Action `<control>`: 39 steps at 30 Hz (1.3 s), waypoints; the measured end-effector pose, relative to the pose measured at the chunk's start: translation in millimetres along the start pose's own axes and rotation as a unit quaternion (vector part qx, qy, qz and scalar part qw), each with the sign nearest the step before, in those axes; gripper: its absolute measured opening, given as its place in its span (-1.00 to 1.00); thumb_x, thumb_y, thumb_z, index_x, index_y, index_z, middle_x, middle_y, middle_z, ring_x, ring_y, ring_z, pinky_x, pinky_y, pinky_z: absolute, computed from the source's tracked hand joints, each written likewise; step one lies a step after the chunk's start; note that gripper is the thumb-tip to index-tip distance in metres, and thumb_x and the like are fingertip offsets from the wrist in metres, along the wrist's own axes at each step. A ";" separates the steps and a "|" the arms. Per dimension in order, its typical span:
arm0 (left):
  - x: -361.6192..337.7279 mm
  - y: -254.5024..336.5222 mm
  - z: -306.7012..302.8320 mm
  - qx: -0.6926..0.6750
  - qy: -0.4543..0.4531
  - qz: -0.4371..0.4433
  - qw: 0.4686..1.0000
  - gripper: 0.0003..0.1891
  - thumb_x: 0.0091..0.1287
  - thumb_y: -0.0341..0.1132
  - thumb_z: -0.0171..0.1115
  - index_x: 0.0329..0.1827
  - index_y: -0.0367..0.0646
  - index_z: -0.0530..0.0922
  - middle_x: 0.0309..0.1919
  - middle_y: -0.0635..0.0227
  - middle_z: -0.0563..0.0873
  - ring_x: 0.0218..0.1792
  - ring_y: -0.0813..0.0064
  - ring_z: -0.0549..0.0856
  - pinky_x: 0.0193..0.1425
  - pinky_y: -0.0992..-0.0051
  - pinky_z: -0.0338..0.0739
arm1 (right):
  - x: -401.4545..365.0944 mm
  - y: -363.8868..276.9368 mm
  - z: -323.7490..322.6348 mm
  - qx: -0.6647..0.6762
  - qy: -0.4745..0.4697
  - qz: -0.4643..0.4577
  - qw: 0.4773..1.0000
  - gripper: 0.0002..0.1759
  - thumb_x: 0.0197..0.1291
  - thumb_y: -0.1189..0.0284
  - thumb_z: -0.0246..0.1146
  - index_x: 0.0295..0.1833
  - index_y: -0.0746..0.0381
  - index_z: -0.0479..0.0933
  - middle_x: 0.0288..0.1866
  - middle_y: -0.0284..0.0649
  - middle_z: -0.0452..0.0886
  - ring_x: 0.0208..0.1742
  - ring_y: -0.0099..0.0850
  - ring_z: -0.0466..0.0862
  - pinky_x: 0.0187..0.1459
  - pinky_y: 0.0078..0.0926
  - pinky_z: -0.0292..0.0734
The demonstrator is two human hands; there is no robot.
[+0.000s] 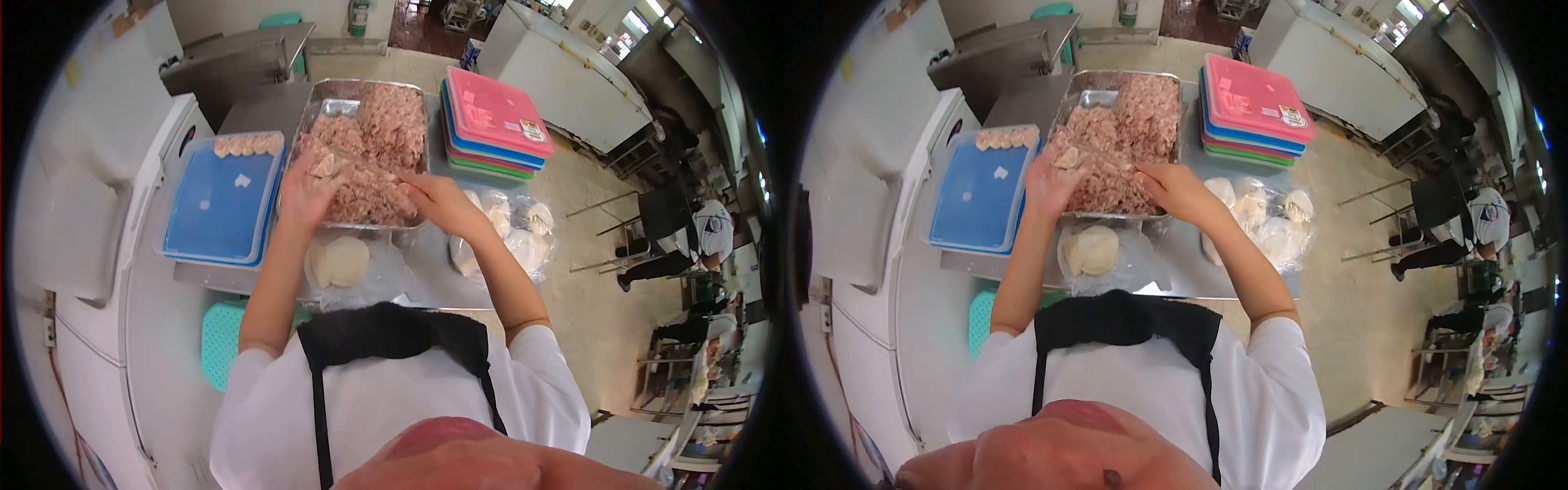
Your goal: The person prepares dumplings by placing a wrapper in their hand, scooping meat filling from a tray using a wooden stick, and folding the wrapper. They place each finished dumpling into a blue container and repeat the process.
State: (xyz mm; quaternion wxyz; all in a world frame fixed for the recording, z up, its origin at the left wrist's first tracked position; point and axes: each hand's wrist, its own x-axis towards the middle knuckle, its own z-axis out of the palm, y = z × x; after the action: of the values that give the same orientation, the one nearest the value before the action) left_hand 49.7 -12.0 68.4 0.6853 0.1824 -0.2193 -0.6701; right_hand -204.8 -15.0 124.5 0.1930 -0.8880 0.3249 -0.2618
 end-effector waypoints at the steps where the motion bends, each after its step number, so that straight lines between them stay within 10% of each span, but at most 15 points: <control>1: -9.6 0.9 9.8 0.124 -0.005 0.027 0.992 -0.35 0.23 -0.17 0.28 0.34 -0.24 0.30 0.26 0.12 0.46 0.33 0.25 0.39 0.36 0.24 0.37 | -5.6 -5.6 -8.1 0.052 -0.016 0.054 0.997 -0.70 0.37 0.30 0.09 0.04 0.27 0.53 -0.23 0.05 0.63 -0.19 -0.01 0.63 -0.15 -0.21 0.51; 6: -28.3 10.9 51.4 0.637 -0.100 0.223 0.731 -0.35 0.04 -0.50 0.33 0.29 -0.18 0.39 0.24 0.17 0.52 0.30 0.41 0.44 0.31 0.40 0.41 | -20.0 18.2 -14.3 0.175 -0.109 0.080 0.975 -0.65 0.40 0.24 0.07 0.08 0.26 0.54 -0.25 0.05 0.63 -0.23 -0.07 0.64 -0.15 -0.30 0.50; 12: -18.7 21.1 60.4 0.700 -0.139 -0.078 0.696 -0.63 0.00 -0.43 0.35 -0.07 -0.21 0.60 -0.20 0.31 0.69 -0.10 0.47 0.64 0.05 0.46 0.48 | -27.9 21.1 -13.3 0.192 -0.185 0.136 0.954 -0.63 0.36 0.24 0.12 0.15 0.22 0.54 -0.25 0.03 0.65 -0.24 -0.12 0.66 -0.15 -0.31 0.51; 15: -13.5 9.2 48.0 0.786 -0.181 0.002 0.591 -0.69 0.03 -0.38 0.37 -0.13 -0.22 0.61 -0.26 0.34 0.67 -0.17 0.54 0.60 -0.04 0.48 0.47 | -28.8 61.7 11.8 0.213 -0.163 0.076 0.960 -0.64 0.35 0.27 0.13 0.15 0.20 0.54 -0.24 0.03 0.65 -0.23 -0.11 0.67 -0.16 -0.29 0.52; 17: -15.9 -0.4 51.5 0.759 -0.154 0.020 0.632 -0.70 0.03 -0.35 0.39 -0.16 -0.23 0.60 -0.27 0.34 0.67 -0.20 0.55 0.60 -0.07 0.48 0.47 | -28.0 97.9 26.1 0.166 -0.053 -0.064 0.983 -0.65 0.35 0.27 0.14 0.15 0.18 0.55 -0.23 0.02 0.65 -0.23 -0.11 0.67 -0.17 -0.28 0.52; 24: -0.9 -10.2 40.9 0.680 -0.143 -0.040 0.718 -0.61 0.04 -0.23 0.44 -0.08 -0.20 0.62 -0.20 0.24 0.72 -0.12 0.37 0.68 0.05 0.46 0.50 | -28.5 74.6 -1.7 0.202 -0.125 0.014 0.971 -0.63 0.37 0.22 0.13 0.17 0.16 0.53 -0.10 0.02 0.67 -0.11 -0.13 0.67 -0.05 -0.31 0.52; 27: -2.2 -6.6 46.1 0.775 -0.181 0.005 0.606 -0.61 0.03 -0.27 0.44 -0.07 -0.20 0.62 -0.21 0.24 0.73 -0.13 0.40 0.68 0.04 0.46 0.51 | -24.2 83.2 10.5 0.199 -0.138 0.002 0.970 -0.63 0.36 0.20 0.14 0.16 0.14 0.54 -0.11 0.00 0.67 -0.09 -0.10 0.68 -0.05 -0.29 0.53; 30: 2.2 -14.8 29.4 0.772 -0.149 0.008 0.617 -0.63 0.03 -0.30 0.44 -0.11 -0.24 0.61 -0.21 0.21 0.72 -0.13 0.39 0.68 0.03 0.44 0.51 | -10.7 102.6 8.1 0.066 -0.120 -0.029 0.990 -0.67 0.32 0.21 0.17 0.11 0.09 0.55 -0.17 -0.07 0.68 -0.16 -0.05 0.67 -0.13 -0.22 0.56; 36: 14.7 -31.3 -55.3 0.623 -0.005 -0.053 0.781 -0.53 0.10 -0.16 0.44 -0.02 -0.30 0.57 -0.08 0.11 0.69 -0.08 0.28 0.66 0.09 0.34 0.49 | -10.8 81.7 28.5 -0.058 -0.026 -0.031 0.997 -0.67 0.30 0.24 0.15 0.16 -0.04 0.51 -0.28 -0.12 0.62 -0.25 -0.06 0.64 -0.28 -0.13 0.52; 39: 5.3 -24.4 -26.2 0.752 -0.002 0.002 0.659 -0.44 0.12 -0.14 0.42 0.12 -0.30 0.53 0.00 0.10 0.67 0.02 0.23 0.63 0.17 0.33 0.46 | -13.0 124.8 38.3 -0.181 -0.117 0.053 0.975 -0.68 0.30 0.25 0.15 0.14 0.00 0.53 -0.26 -0.10 0.63 -0.24 -0.06 0.65 -0.26 -0.13 0.53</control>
State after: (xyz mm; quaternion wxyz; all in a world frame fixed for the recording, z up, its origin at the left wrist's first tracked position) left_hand 43.5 -19.4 33.5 0.3151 0.6336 -0.6506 -0.2756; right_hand -250.1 -88.7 25.8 0.0793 -0.9144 0.3883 -0.0827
